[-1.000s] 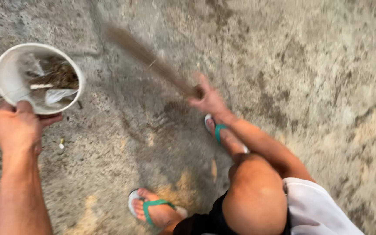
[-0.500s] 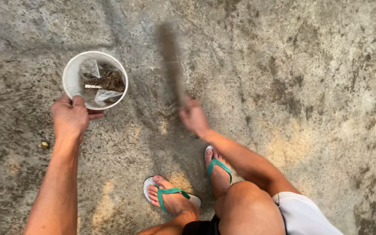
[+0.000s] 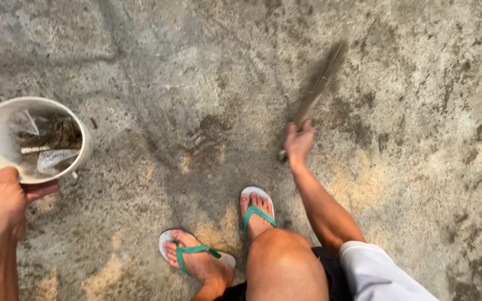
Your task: The person sweeps debris on a concrete floor using a traditional broom and collects it into a white bucket. They move a hose aside to access the area, sweep multiple spots, and gather the debris by hand into the bucket.
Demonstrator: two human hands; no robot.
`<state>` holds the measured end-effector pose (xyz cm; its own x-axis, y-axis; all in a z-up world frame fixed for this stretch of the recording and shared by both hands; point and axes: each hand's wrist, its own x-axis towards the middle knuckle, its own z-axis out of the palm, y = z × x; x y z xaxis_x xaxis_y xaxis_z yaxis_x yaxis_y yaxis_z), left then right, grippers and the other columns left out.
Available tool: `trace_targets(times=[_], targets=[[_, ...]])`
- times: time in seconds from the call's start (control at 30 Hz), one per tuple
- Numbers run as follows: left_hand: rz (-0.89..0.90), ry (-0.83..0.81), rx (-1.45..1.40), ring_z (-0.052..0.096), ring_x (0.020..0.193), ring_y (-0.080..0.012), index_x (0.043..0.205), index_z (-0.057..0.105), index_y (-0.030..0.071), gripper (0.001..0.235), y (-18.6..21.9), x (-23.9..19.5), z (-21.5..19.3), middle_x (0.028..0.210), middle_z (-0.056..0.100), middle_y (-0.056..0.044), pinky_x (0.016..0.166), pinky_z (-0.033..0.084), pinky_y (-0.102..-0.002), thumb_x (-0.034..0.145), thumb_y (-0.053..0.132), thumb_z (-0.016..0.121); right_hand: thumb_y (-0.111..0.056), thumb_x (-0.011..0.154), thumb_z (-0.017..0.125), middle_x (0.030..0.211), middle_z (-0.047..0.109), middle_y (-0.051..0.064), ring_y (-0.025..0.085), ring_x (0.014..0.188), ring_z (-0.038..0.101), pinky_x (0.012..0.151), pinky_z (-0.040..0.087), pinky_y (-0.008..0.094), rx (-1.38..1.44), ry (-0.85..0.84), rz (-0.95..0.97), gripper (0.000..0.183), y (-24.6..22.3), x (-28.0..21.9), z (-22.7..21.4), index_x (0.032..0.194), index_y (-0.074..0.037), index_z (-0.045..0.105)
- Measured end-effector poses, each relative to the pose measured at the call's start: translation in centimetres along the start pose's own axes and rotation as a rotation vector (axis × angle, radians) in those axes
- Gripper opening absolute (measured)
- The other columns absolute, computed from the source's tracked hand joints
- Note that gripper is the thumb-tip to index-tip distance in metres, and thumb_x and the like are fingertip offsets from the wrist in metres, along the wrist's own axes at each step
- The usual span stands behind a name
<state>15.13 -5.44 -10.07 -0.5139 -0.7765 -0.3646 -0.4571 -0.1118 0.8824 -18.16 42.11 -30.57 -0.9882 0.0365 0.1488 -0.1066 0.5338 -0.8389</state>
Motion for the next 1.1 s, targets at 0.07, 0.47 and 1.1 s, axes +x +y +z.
trace_targets(times=[0.07,0.47,1.1], targets=[[-0.034,0.004,-0.032,0.072,0.091,-0.039,0.133,0.05,-0.017,0.035,-0.2,0.2,0.7,0.119,0.066,-0.029,0.076,0.068,-0.043,0.108,0.0,0.031,-0.017,0.095,0.066,0.111,0.066,0.022,0.04,0.098,0.062,0.087,0.052,0.048,-0.15,-0.21,-0.264,0.038,-1.3,-1.0,2.2,0.126,0.004,0.059],[-0.268,-0.158,0.223,0.068,0.104,-0.0395,0.155,0.041,-0.014,0.065,-12.3,3.3,-1.7,0.127,0.062,-0.036,0.087,0.06,-0.039,0.123,0.039,0.022,-0.021,0.099,0.071,0.108,0.054,0.02,0.037,0.091,0.064,0.077,0.057,0.048,-0.291,-0.208,-0.177,0.07,-0.3,6.8,0.0,0.155,-0.001,0.034],[-0.332,0.011,0.203,0.072,0.09,-0.0378,0.132,0.054,-0.014,0.034,3.6,-6.3,7.1,0.113,0.069,-0.027,0.079,0.065,-0.045,0.11,0.007,0.038,-0.012,0.092,0.076,0.124,0.061,0.024,0.039,0.111,0.061,0.099,0.05,0.047,0.064,-0.126,-0.217,0.058,-1.1,9.2,4.3,0.143,0.005,0.053]])
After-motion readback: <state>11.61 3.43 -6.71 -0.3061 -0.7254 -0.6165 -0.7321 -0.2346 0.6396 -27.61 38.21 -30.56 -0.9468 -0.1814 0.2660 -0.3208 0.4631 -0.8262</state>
